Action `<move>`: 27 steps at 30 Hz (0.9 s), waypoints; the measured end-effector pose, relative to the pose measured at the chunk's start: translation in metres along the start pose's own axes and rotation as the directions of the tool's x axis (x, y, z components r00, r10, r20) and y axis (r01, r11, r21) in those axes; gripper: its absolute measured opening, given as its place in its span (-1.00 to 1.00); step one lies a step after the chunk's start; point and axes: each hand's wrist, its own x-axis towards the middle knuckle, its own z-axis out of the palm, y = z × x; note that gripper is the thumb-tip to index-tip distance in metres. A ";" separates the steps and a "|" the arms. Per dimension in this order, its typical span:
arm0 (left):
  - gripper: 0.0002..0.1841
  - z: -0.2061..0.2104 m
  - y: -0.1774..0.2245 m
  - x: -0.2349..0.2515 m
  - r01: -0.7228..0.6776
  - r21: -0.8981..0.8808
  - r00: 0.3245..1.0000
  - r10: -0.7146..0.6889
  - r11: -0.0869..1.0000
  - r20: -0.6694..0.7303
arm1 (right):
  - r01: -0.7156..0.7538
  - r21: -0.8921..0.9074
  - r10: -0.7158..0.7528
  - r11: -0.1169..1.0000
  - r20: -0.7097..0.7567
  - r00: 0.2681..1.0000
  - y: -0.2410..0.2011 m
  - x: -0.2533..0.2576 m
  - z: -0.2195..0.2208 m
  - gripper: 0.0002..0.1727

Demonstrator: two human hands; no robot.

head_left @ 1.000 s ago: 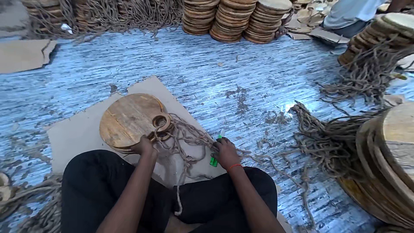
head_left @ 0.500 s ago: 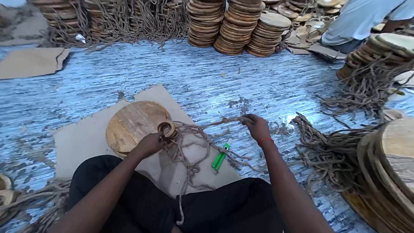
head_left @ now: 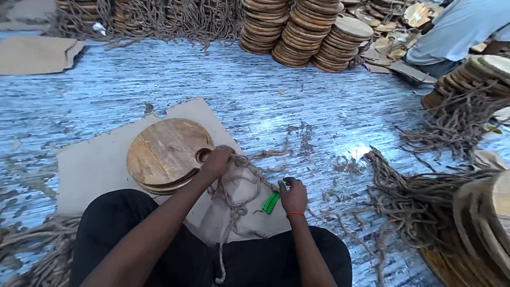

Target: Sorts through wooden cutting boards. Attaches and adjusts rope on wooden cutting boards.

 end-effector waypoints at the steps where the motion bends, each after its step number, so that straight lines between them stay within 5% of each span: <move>1: -0.64 0.005 0.013 0.013 -0.014 0.001 0.999 0.014 1.000 0.031 | -0.044 -0.026 0.045 0.999 0.006 0.999 -0.001 0.000 -0.003 -0.66; 5: -0.39 0.044 0.053 0.061 0.054 0.066 0.976 -0.067 0.996 0.206 | -0.161 -0.270 0.229 0.949 0.239 0.944 -0.014 -0.011 0.009 -0.28; 7: -0.42 0.056 0.063 0.070 0.097 0.118 0.953 -0.126 0.988 0.277 | -0.194 -0.276 0.264 0.941 0.244 0.933 -0.019 -0.017 0.020 -0.06; 10: -0.51 0.056 0.061 0.078 0.140 -0.082 0.971 -0.121 0.987 0.205 | -0.324 -0.106 0.340 0.940 0.218 0.915 -0.013 -0.014 0.016 0.01; 12: -0.51 0.037 0.056 0.083 0.134 -0.311 0.987 -0.099 0.941 0.129 | -0.431 0.218 0.373 0.876 0.262 0.890 -0.003 -0.017 0.005 -0.09; 13: -0.49 0.023 0.055 0.084 0.125 -0.394 0.990 -0.089 0.911 0.107 | -0.472 0.424 0.373 0.772 0.299 0.878 -0.001 -0.022 0.000 -0.21; 15: -0.42 -0.012 0.053 0.084 0.124 -0.513 0.991 -0.077 0.849 0.111 | -0.534 0.755 0.376 0.380 0.401 0.835 -0.005 -0.038 -0.012 -0.62; 17: -0.41 -0.045 0.053 0.081 0.110 -0.605 0.992 -0.048 0.788 0.118 | -0.539 0.842 0.322 0.009 0.508 0.799 -0.002 -0.057 -0.024 -0.79; 20: -0.42 -0.079 0.054 0.080 0.081 -0.640 0.993 -0.006 0.764 0.118 | -0.457 0.864 0.230 -0.211 0.498 0.836 0.010 -0.085 -0.035 -0.73; 24: -0.42 -0.092 0.064 0.081 0.088 -0.672 0.993 -0.015 0.735 0.115 | -0.377 0.891 0.104 -0.253 0.412 0.905 0.016 -0.100 -0.035 -0.66; 27: -0.46 -0.096 0.082 0.080 0.088 -0.739 0.994 -0.013 0.668 0.106 | -0.361 0.932 0.081 0.026 0.358 0.930 0.006 -0.108 -0.028 -0.69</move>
